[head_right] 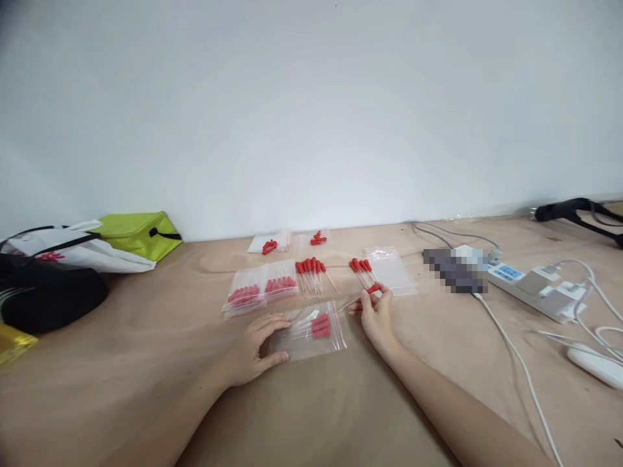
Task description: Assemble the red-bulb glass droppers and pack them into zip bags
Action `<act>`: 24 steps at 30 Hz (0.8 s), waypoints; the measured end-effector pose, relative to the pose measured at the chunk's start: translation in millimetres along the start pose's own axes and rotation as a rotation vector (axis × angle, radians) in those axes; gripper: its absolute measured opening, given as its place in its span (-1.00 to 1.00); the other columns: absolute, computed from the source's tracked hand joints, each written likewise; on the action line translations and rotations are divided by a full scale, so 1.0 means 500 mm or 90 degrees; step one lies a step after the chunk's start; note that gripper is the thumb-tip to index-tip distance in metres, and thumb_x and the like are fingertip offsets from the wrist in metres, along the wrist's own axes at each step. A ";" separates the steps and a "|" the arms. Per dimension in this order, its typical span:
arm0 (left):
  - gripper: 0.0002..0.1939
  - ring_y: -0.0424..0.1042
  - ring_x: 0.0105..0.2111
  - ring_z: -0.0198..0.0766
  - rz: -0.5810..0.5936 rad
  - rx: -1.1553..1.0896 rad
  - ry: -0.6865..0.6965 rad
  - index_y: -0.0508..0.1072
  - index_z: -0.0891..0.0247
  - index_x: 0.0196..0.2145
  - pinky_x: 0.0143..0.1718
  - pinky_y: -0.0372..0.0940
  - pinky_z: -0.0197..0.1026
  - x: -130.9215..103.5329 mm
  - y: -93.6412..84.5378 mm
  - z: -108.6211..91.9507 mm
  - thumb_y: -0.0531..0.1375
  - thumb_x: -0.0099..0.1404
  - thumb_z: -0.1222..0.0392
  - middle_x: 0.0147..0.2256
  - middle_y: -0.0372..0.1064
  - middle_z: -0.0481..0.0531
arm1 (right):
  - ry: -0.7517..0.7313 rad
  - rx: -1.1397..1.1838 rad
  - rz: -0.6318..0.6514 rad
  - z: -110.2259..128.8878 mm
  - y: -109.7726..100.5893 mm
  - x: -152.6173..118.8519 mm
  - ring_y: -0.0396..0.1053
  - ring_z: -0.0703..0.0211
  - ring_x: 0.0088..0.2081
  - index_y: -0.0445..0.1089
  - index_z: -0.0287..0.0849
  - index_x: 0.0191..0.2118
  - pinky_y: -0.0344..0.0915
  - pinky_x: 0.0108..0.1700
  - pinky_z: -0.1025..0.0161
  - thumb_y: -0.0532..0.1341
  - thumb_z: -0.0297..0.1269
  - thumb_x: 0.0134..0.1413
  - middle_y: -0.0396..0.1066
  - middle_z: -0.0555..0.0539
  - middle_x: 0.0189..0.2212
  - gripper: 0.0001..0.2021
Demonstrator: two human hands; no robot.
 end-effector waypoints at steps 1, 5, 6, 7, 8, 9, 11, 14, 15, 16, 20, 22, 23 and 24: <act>-0.58 0.21 0.00 -0.08 -0.003 -0.001 0.001 0.30 0.19 -0.08 0.02 0.12 0.01 0.000 0.000 0.000 0.18 0.12 0.02 -0.03 0.28 0.09 | 0.004 0.012 0.007 -0.001 0.004 -0.001 0.34 0.27 -0.61 -0.04 -0.06 -0.23 0.34 -0.55 0.28 0.21 0.06 -0.18 0.29 0.17 -0.59 -0.50; -0.56 0.20 0.01 -0.08 -0.007 -0.004 0.001 0.27 0.17 -0.05 0.02 0.12 0.02 -0.002 0.002 0.003 0.18 0.12 0.02 -0.04 0.28 0.07 | 0.021 0.065 0.045 -0.009 0.019 -0.008 0.38 0.26 -0.55 -0.03 -0.05 -0.28 0.38 -0.44 0.24 0.21 0.03 -0.17 0.32 0.16 -0.57 -0.55; -0.55 0.19 0.01 -0.08 -0.007 -0.005 0.001 0.26 0.17 -0.04 0.02 0.12 0.02 -0.002 0.003 0.004 0.18 0.12 0.02 -0.03 0.28 0.07 | 0.021 0.072 0.048 -0.011 0.021 -0.009 0.39 0.26 -0.54 -0.03 -0.05 -0.29 0.38 -0.42 0.24 0.22 0.02 -0.17 0.33 0.16 -0.56 -0.56; -0.55 0.19 0.02 -0.08 -0.007 -0.007 0.002 0.26 0.16 -0.04 0.02 0.12 0.02 -0.002 0.003 0.005 0.18 0.12 0.02 -0.03 0.28 0.07 | 0.020 0.076 0.048 -0.011 0.023 -0.010 0.39 0.25 -0.52 -0.02 -0.05 -0.29 0.38 -0.41 0.24 0.22 0.01 -0.17 0.33 0.15 -0.55 -0.57; -0.55 0.19 0.02 -0.07 -0.005 -0.008 0.002 0.26 0.16 -0.04 0.02 0.11 0.02 -0.002 0.003 0.005 0.18 0.12 0.02 -0.03 0.28 0.07 | 0.019 0.077 0.046 -0.011 0.024 -0.011 0.39 0.25 -0.52 -0.02 -0.05 -0.30 0.38 -0.41 0.24 0.22 0.00 -0.17 0.33 0.15 -0.54 -0.57; -0.55 0.19 0.02 -0.07 -0.004 -0.010 0.002 0.26 0.16 -0.04 0.03 0.10 0.02 -0.002 0.003 0.004 0.18 0.12 0.02 -0.03 0.28 0.07 | 0.019 0.076 0.043 -0.011 0.024 -0.011 0.39 0.26 -0.52 -0.02 -0.05 -0.30 0.38 -0.41 0.24 0.21 -0.01 -0.16 0.33 0.15 -0.54 -0.58; -0.56 0.20 0.01 -0.07 -0.003 -0.012 -0.002 0.27 0.16 -0.05 0.03 0.10 0.02 -0.002 0.002 0.002 0.18 0.12 0.03 -0.04 0.28 0.07 | 0.021 0.065 0.042 -0.009 0.021 -0.011 0.38 0.26 -0.53 -0.02 -0.05 -0.31 0.37 -0.41 0.23 0.21 -0.02 -0.15 0.31 0.15 -0.55 -0.60; -0.55 0.20 0.00 -0.08 -0.006 -0.012 -0.013 0.26 0.16 -0.04 0.02 0.11 0.02 -0.002 -0.001 -0.002 0.18 0.11 0.04 -0.03 0.27 0.07 | 0.011 0.040 0.026 -0.004 0.012 -0.010 0.36 0.25 -0.54 -0.02 -0.04 -0.31 0.36 -0.43 0.23 0.18 -0.03 -0.11 0.29 0.13 -0.54 -0.63; -0.54 0.20 0.00 -0.07 -0.007 -0.012 -0.016 0.25 0.16 -0.04 0.01 0.12 0.02 -0.002 -0.001 -0.002 0.19 0.11 0.04 -0.03 0.27 0.08 | 0.005 0.028 0.017 -0.002 0.009 -0.009 0.35 0.26 -0.55 -0.02 -0.04 -0.30 0.35 -0.44 0.23 0.17 -0.03 -0.10 0.29 0.13 -0.53 -0.64; -0.53 0.19 0.01 -0.07 -0.008 -0.011 -0.019 0.24 0.16 -0.03 0.01 0.12 0.02 -0.002 -0.001 -0.001 0.19 0.11 0.04 -0.02 0.26 0.08 | -0.001 0.013 0.010 -0.001 0.005 -0.008 0.34 0.26 -0.55 -0.02 -0.03 -0.29 0.35 -0.46 0.23 0.15 -0.03 -0.08 0.28 0.12 -0.52 -0.65; -0.54 0.18 0.01 -0.06 -0.001 -0.010 -0.019 0.24 0.16 -0.03 0.02 0.11 0.03 -0.003 0.002 0.002 0.18 0.11 0.03 -0.02 0.26 0.09 | -0.004 -0.039 0.011 0.003 0.001 -0.010 0.31 0.24 -0.57 -0.02 -0.02 -0.28 0.32 -0.50 0.23 0.13 0.02 -0.08 0.27 0.09 -0.51 -0.65; -0.55 0.19 0.01 -0.06 -0.001 -0.010 -0.018 0.25 0.17 -0.04 0.02 0.11 0.03 -0.003 0.002 0.002 0.18 0.12 0.03 -0.03 0.26 0.08 | 0.011 -0.031 0.040 0.004 0.008 -0.015 0.32 0.24 -0.56 -0.02 -0.03 -0.29 0.33 -0.50 0.23 0.14 0.06 -0.12 0.28 0.10 -0.52 -0.61; -0.55 0.19 0.01 -0.06 -0.002 -0.009 -0.020 0.25 0.16 -0.04 0.02 0.11 0.02 -0.003 0.001 0.001 0.18 0.11 0.03 -0.03 0.27 0.08 | 0.025 -0.021 0.064 0.004 0.013 -0.018 0.33 0.24 -0.56 -0.02 -0.04 -0.29 0.33 -0.49 0.23 0.15 0.07 -0.13 0.28 0.10 -0.53 -0.60; -0.55 0.19 0.01 -0.07 -0.002 -0.008 -0.022 0.26 0.16 -0.05 0.02 0.11 0.01 -0.002 0.000 -0.001 0.18 0.11 0.03 -0.03 0.27 0.07 | 0.043 -0.010 0.094 0.004 0.017 -0.022 0.33 0.25 -0.56 -0.01 -0.05 -0.30 0.32 -0.48 0.23 0.16 0.07 -0.15 0.29 0.11 -0.54 -0.59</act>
Point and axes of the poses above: each hand's wrist, its own x-axis towards the middle knuckle, its own y-axis out of the palm, z = x × y, the point moved 1 cm from there along x, towards the middle knuckle
